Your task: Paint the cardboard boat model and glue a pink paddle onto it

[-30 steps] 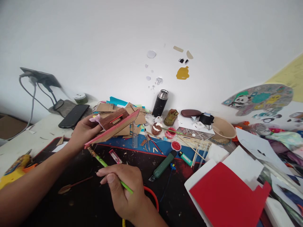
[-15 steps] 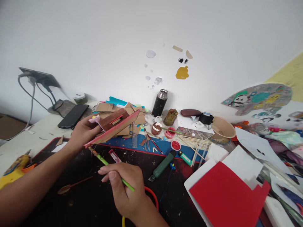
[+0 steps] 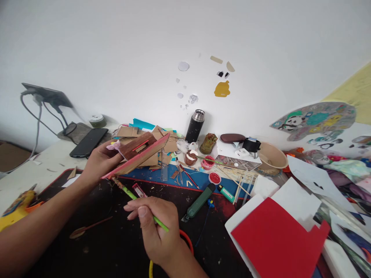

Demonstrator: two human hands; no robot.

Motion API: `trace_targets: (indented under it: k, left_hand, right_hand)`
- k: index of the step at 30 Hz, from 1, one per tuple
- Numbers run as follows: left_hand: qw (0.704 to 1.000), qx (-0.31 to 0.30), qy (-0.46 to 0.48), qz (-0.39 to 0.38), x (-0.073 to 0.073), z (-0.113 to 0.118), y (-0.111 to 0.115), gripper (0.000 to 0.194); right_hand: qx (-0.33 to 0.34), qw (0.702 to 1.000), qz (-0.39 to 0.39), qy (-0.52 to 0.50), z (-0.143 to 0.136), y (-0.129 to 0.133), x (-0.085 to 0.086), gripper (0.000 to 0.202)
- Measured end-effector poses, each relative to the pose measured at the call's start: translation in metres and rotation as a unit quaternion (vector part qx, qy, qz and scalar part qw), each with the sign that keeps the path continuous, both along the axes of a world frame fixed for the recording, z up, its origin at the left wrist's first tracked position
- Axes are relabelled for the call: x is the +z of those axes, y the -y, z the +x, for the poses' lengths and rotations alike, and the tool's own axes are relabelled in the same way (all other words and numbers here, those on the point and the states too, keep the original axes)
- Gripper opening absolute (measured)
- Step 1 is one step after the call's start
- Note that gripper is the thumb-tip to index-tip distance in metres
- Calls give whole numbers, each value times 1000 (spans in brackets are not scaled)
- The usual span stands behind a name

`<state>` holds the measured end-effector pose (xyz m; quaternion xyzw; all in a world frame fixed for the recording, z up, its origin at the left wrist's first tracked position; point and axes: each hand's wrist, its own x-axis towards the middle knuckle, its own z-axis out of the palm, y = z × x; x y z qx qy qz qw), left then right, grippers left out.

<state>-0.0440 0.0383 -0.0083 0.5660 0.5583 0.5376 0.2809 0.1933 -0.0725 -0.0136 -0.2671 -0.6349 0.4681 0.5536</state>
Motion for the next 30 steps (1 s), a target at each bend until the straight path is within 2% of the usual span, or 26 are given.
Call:
trace_targets:
  k: [9,20,30]
  left_hand:
    - [1000,13,10,-4,-2,0,-1,32]
    - [1000,2,16,-8,-2,0,0,31]
    - [1000,0,7,-12,4,2,3,31]
  right_hand:
    - [-20,999,-13,-21,2,-1,2,30]
    - [-34,998,-29,-34,4,-2,1,31]
    - [-52,997,-36,-36,5,-4,3,33]
